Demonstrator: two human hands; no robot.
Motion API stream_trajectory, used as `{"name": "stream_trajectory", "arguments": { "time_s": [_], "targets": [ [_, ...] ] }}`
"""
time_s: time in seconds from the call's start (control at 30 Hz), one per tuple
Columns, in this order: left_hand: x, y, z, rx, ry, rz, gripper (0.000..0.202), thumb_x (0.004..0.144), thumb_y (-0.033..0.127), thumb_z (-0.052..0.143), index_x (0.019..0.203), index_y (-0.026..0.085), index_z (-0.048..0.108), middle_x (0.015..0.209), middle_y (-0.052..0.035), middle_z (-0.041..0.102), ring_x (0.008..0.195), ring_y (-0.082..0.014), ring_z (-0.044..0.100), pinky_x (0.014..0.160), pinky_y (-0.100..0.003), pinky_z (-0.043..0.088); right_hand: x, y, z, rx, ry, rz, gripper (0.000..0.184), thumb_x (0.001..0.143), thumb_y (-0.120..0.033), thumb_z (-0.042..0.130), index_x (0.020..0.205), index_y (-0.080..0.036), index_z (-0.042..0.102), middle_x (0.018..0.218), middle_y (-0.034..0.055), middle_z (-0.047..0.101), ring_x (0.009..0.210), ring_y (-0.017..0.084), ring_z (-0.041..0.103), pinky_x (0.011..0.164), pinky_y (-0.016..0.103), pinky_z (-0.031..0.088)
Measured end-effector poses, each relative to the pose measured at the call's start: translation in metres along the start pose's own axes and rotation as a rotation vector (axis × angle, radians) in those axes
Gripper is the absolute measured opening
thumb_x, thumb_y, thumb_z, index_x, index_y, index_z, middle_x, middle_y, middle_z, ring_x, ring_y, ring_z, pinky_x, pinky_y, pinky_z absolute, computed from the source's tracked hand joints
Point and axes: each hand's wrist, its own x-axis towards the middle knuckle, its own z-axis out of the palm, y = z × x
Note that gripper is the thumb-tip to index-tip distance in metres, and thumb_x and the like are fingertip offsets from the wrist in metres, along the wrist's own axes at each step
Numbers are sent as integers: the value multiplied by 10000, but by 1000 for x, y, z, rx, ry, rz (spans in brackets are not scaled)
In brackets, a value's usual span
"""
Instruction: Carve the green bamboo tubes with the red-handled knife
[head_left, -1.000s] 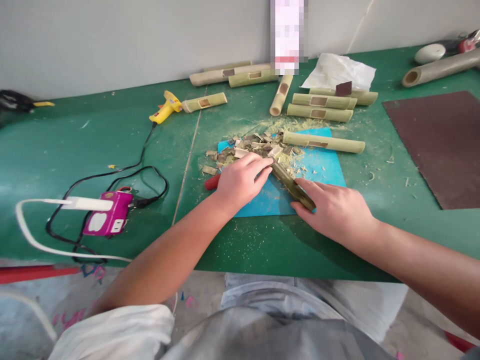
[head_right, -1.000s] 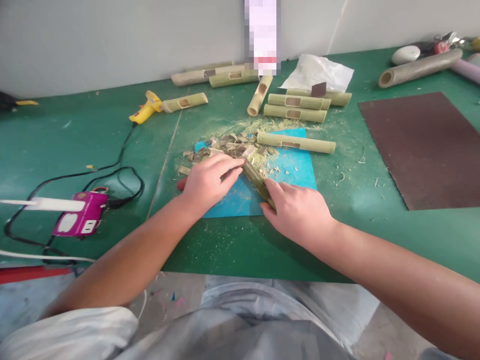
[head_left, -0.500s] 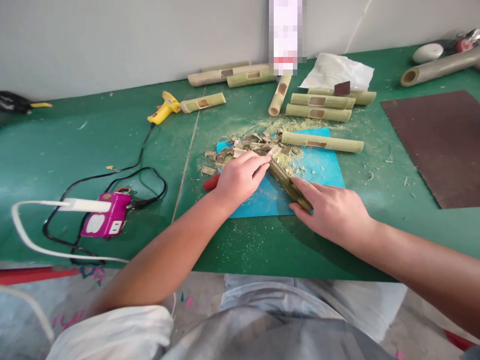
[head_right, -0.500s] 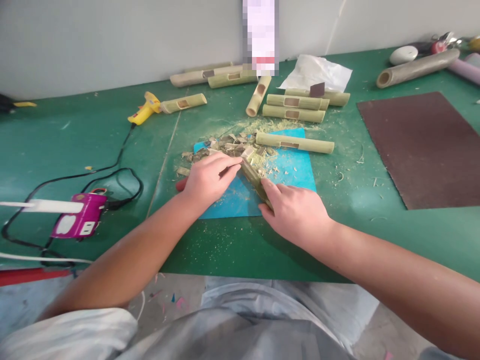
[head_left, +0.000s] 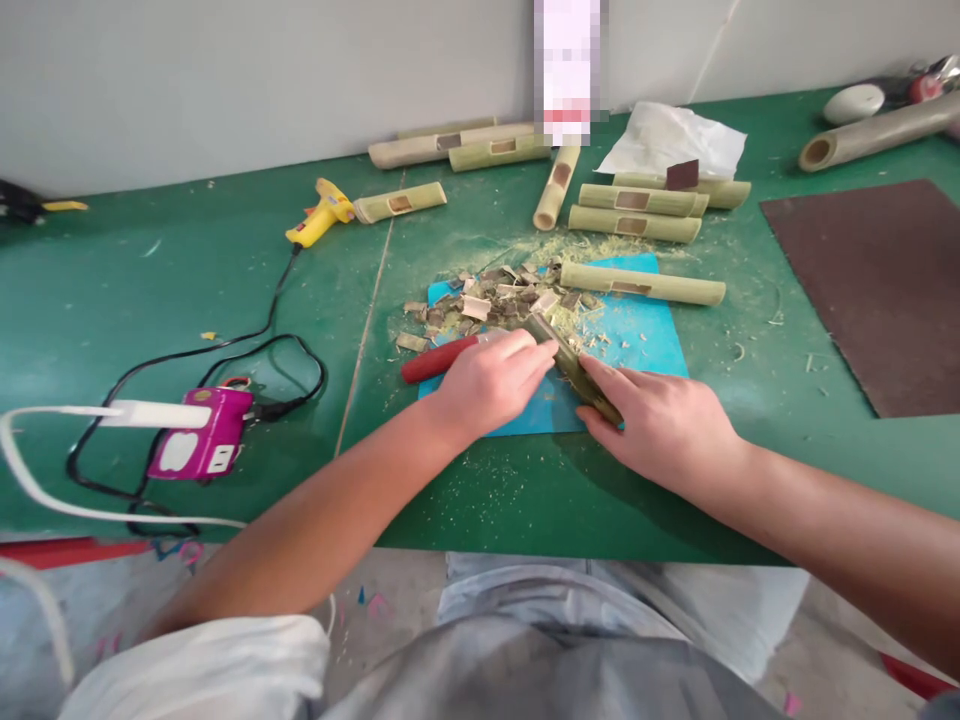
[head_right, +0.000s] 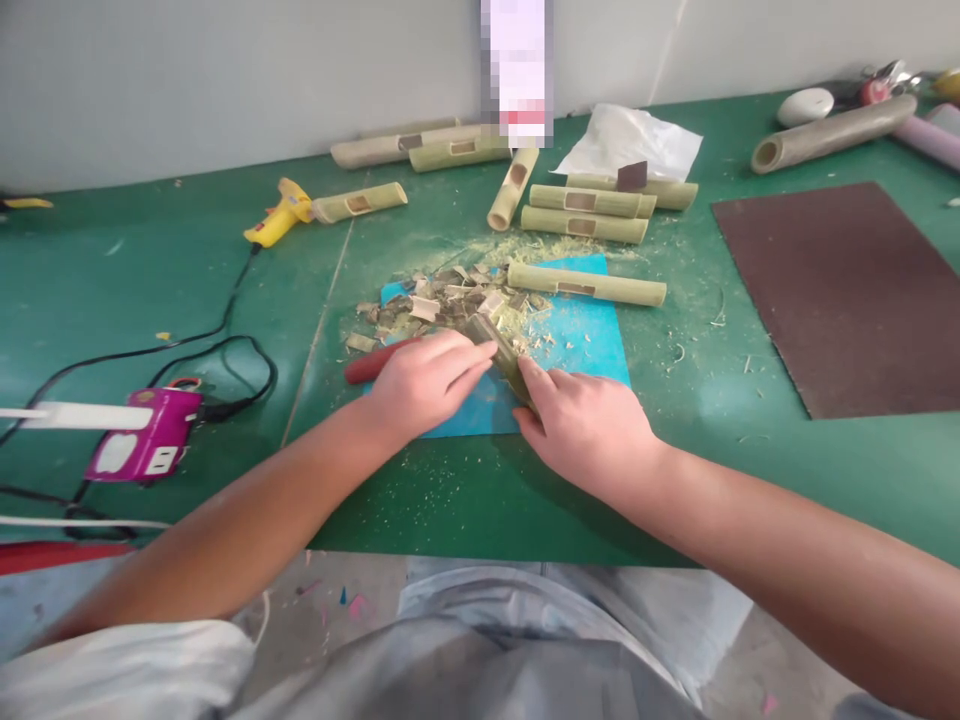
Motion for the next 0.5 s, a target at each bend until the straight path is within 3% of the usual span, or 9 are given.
{"name": "stream_trajectory", "arguments": {
  "time_s": [0.17, 0.3, 0.4, 0.5],
  "targets": [
    [1, 0, -1, 28, 26, -67, 223, 1012, 202, 535, 1076, 102, 724, 859, -72, 740, 749, -149, 713, 697, -251, 584, -1, 0, 0, 2, -3, 1, 494, 941, -399, 541, 1387, -198, 614, 942, 51, 796, 702, 192, 699, 538, 303, 324],
    [1, 1, 0, -35, -19, -9, 234, 1021, 212, 521, 1114, 130, 719, 884, -62, 745, 780, -137, 712, 730, -239, 583, 0, 0, 0, 2, 1, -4, 500, 934, -393, 553, 1390, -194, 614, 934, 50, 796, 704, 199, 706, 532, 303, 326],
    [2, 0, 0, -15, 32, -84, 232, 1016, 218, 530, 1073, 116, 731, 863, -67, 742, 750, -139, 707, 707, -243, 579, 0, 0, -1, -2, 1, -2, 504, 933, -396, 561, 1391, -193, 615, 930, 49, 796, 704, 204, 708, 534, 305, 333],
    [2, 0, 0, -89, -1, -19, 238, 1015, 232, 543, 1095, 109, 730, 872, -63, 749, 765, -143, 719, 713, -239, 583, 0, 0, -2, -1, 1, -8, 499, 926, -385, 573, 1383, -190, 623, 929, 52, 796, 705, 208, 711, 532, 307, 334]
  ]
}}
